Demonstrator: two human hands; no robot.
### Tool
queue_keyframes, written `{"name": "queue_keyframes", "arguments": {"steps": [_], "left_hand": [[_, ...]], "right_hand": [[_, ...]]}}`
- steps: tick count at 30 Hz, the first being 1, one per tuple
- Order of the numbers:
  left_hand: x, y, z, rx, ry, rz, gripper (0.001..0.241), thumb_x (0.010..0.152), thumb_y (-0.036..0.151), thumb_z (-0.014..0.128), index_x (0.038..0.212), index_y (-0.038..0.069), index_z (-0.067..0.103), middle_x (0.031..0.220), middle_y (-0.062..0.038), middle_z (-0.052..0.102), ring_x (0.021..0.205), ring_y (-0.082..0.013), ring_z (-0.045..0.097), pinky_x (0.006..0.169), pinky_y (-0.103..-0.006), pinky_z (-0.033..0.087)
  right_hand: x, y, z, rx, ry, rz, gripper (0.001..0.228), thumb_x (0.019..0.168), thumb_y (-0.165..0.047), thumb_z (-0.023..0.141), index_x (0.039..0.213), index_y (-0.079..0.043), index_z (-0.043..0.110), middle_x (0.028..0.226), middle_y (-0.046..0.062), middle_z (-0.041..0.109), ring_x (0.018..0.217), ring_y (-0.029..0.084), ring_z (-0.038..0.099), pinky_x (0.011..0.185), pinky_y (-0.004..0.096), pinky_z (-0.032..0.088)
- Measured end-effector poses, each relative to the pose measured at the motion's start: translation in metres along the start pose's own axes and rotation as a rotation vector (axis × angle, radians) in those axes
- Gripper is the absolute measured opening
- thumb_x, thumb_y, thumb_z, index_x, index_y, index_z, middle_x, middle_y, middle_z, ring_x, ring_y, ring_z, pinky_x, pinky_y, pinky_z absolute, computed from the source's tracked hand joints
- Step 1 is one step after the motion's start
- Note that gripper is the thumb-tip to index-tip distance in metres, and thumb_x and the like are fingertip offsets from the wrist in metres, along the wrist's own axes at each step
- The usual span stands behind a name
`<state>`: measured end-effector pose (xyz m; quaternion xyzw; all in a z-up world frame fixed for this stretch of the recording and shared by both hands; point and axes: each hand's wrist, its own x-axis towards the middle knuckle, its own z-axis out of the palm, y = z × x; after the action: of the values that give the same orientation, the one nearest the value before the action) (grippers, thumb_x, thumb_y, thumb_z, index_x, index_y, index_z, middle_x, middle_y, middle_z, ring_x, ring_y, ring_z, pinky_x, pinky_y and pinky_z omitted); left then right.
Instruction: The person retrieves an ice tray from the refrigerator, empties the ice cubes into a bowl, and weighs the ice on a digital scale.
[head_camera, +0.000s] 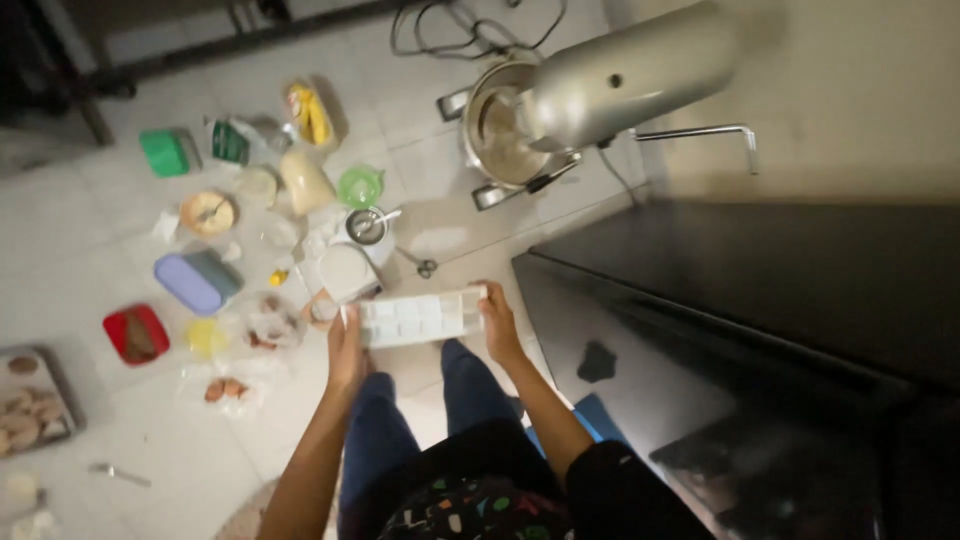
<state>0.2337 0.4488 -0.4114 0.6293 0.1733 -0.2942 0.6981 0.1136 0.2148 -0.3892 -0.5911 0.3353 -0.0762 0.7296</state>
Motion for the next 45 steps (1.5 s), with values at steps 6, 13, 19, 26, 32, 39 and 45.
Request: {"name": "queue_keyframes", "arguments": {"steps": [6,13,19,26,32,39,45], "left_hand": [[0.062,-0.011,0.003,0.549,0.312,0.292,0.053,0.113,0.05,0.049,0.097,0.006,0.073,0.079,-0.022,0.071,0.082,-0.0322,0.071,0.074,-0.0444,0.053],[0.089,-0.081,-0.062,0.682,0.459,0.19,0.063,0.114,0.053,0.04,0.094,0.002,0.071,0.074,-0.028,0.068,0.087,-0.0477,0.069,0.078,-0.057,0.05],[0.132,-0.143,-0.106,0.687,0.457,0.104,0.069,0.113,0.059,0.031,0.091,0.003,0.066,0.071,-0.027,0.068,0.085,-0.0469,0.071,0.075,-0.0572,0.051],[0.247,-0.228,-0.143,0.45,0.356,0.01,0.068,0.108,0.069,0.033,0.123,0.012,0.067,0.119,-0.027,0.068,0.123,-0.0458,0.058,0.109,-0.0555,0.04],[0.346,-0.317,-0.181,0.39,0.357,0.013,0.085,0.103,0.082,0.036,0.116,0.007,0.074,0.106,-0.026,0.072,0.116,-0.0445,0.064,0.102,-0.0557,0.045],[0.414,-0.336,-0.198,0.526,0.478,0.2,0.068,0.103,0.062,0.051,0.119,0.001,0.076,0.099,-0.028,0.074,0.108,-0.0483,0.067,0.095,-0.0572,0.049],[0.428,-0.324,-0.167,0.536,0.588,0.392,0.065,0.108,0.055,0.047,0.106,-0.002,0.078,0.09,-0.031,0.073,0.101,-0.0516,0.068,0.085,-0.0591,0.051]], "right_hand": [[0.098,0.093,0.009,-0.266,-0.02,-0.106,0.05,0.115,-0.039,0.038,0.124,0.002,0.064,0.118,0.018,0.064,0.118,0.025,0.058,0.11,0.048,0.042],[0.107,0.096,0.086,-0.482,-0.07,0.219,0.083,0.109,-0.064,0.033,0.143,0.009,0.054,0.148,0.034,0.048,0.143,0.044,0.041,0.124,0.052,0.026],[0.139,0.206,0.101,-0.558,-0.138,0.293,0.079,0.106,-0.063,0.038,0.142,0.004,0.058,0.145,0.029,0.054,0.14,0.041,0.046,0.122,0.051,0.031],[0.219,0.376,0.117,-0.51,-0.091,0.082,0.064,0.11,-0.046,0.045,0.134,0.011,0.063,0.137,0.035,0.057,0.135,0.045,0.05,0.116,0.056,0.038],[0.28,0.503,0.117,-0.612,-0.09,-0.162,0.054,0.112,-0.043,0.038,0.11,0.0,0.071,0.103,0.025,0.072,0.103,0.033,0.067,0.089,0.05,0.051],[0.344,0.579,0.126,-0.502,-0.057,-0.255,0.058,0.11,-0.046,0.046,0.13,0.004,0.068,0.132,0.032,0.063,0.134,0.039,0.054,0.113,0.051,0.042],[0.31,0.409,0.164,-0.582,-0.084,-0.037,0.074,0.108,-0.057,0.034,0.145,0.004,0.054,0.15,0.029,0.049,0.145,0.04,0.041,0.122,0.053,0.03]]}}
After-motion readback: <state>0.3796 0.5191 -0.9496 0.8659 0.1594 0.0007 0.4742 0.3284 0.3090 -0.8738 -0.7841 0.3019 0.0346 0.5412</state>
